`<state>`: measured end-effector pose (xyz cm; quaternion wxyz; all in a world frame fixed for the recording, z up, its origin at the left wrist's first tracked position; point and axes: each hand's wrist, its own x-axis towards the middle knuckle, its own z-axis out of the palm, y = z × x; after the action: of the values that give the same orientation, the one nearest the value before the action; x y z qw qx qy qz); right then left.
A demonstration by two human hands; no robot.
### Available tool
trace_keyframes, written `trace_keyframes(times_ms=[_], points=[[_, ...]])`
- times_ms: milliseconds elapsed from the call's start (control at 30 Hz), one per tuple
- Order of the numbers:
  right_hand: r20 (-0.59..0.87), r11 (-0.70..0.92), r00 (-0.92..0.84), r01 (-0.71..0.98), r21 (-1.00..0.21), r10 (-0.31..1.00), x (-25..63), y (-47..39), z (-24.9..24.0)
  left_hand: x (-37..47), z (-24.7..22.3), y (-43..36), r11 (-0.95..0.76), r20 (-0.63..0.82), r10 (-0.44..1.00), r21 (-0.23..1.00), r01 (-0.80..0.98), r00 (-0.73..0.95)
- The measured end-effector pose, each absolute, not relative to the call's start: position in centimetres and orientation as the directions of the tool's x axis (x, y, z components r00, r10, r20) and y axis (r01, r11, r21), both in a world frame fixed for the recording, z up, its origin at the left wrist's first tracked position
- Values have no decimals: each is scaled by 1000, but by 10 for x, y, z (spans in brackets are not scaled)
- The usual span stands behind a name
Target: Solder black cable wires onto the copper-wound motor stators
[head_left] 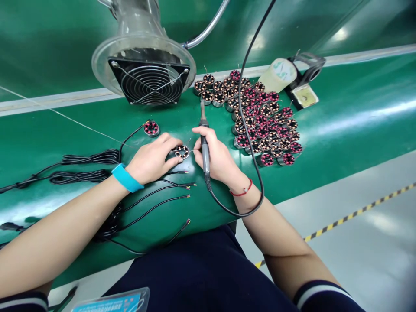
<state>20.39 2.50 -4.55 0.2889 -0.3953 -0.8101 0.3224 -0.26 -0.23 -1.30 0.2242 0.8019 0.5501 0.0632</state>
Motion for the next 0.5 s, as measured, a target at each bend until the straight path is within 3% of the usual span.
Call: trace_keyframes(times_ms=[233, 500], points=[[200, 318, -440, 212, -924, 875, 193, 21, -50, -2, -13, -2, -284, -155, 910, 444, 850, 385], [258, 404, -452, 264, -876, 854, 187, 20, -48, -3, -13, -2, -284, -149, 911, 450, 847, 385]])
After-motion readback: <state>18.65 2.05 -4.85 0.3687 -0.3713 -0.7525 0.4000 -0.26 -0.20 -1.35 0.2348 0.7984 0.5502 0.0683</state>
